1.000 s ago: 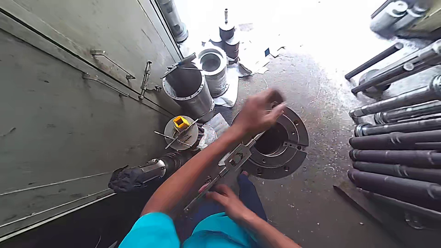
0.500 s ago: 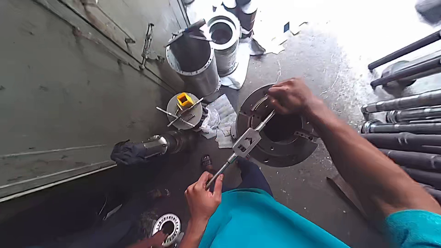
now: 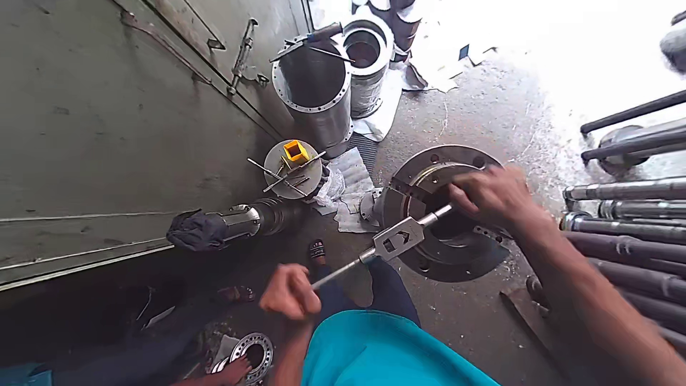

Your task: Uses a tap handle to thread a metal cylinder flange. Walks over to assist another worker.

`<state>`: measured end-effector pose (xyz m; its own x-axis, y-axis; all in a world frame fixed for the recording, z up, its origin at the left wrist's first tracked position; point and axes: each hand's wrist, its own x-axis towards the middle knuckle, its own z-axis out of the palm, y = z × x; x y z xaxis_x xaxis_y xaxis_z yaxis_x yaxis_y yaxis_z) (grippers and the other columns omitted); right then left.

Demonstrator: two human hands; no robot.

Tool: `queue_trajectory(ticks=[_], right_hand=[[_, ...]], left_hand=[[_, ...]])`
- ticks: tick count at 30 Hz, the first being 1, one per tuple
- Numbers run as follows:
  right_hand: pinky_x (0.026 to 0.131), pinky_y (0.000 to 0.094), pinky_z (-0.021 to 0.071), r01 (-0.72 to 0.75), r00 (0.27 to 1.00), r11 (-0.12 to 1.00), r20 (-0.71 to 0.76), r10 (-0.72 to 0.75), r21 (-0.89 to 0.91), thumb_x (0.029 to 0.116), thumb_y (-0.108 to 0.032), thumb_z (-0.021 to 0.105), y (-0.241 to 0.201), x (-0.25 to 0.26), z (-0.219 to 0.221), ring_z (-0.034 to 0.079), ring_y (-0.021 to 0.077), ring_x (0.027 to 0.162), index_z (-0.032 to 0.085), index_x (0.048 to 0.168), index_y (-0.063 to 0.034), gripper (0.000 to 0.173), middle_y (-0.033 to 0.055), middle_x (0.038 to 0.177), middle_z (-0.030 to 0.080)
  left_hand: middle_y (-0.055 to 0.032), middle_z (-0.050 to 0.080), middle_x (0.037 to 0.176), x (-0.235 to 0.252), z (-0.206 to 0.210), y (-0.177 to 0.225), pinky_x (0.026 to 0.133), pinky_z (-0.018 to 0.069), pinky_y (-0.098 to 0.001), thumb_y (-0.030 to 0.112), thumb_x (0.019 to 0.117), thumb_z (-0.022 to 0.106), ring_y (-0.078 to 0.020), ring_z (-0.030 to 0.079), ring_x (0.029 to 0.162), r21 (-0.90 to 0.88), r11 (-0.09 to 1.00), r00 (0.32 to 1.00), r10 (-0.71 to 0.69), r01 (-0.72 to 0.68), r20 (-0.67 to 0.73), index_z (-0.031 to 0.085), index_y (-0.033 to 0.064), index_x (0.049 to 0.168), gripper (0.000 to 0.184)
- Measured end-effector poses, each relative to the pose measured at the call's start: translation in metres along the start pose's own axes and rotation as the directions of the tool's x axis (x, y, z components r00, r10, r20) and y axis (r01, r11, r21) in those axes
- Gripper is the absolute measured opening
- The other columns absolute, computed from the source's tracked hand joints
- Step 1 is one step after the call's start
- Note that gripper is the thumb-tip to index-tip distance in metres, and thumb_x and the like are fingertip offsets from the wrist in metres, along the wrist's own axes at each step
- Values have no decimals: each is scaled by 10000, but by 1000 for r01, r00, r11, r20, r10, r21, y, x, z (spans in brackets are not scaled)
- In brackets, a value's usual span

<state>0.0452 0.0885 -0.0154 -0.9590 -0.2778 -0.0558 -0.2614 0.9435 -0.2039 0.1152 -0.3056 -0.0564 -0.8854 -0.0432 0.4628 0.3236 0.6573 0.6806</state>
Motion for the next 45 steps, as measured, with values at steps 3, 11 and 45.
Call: queue_trajectory(ticks=[3, 11, 45], right_hand=[[472, 528, 364, -166, 986, 984, -25, 165, -68, 956, -388, 336, -15, -14, 3, 595, 358, 525, 460, 560, -96, 508, 121, 516, 514], [456, 564, 409, -422, 881, 905, -259, 396, -54, 1070, -474, 208, -65, -85, 33, 627, 395, 546, 536, 649, -50, 681, 180, 572, 573], [715, 750, 440, -951, 275, 278, -41, 961, 138, 1057, -540, 260, -152, -84, 31, 667, 582, 869, 655, 742, 20, 754, 314, 782, 672]], left_hand=[[-4, 565, 625, 17, 14, -15, 528, 494, -183, 365, 1095, 401, -21, 556, 536, 0, 999, 966, 38, -39, -256, 621, 21, 817, 494], [4, 574, 686, 112, 48, -50, 469, 475, -242, 431, 1092, 390, -45, 509, 506, -228, 969, 994, 105, -97, 22, 609, 58, 949, 455], [19, 711, 678, 190, 122, -45, 483, 564, -278, 224, 1042, 403, -66, 645, 519, -519, 855, 963, 142, -3, 230, 678, 67, 832, 380]])
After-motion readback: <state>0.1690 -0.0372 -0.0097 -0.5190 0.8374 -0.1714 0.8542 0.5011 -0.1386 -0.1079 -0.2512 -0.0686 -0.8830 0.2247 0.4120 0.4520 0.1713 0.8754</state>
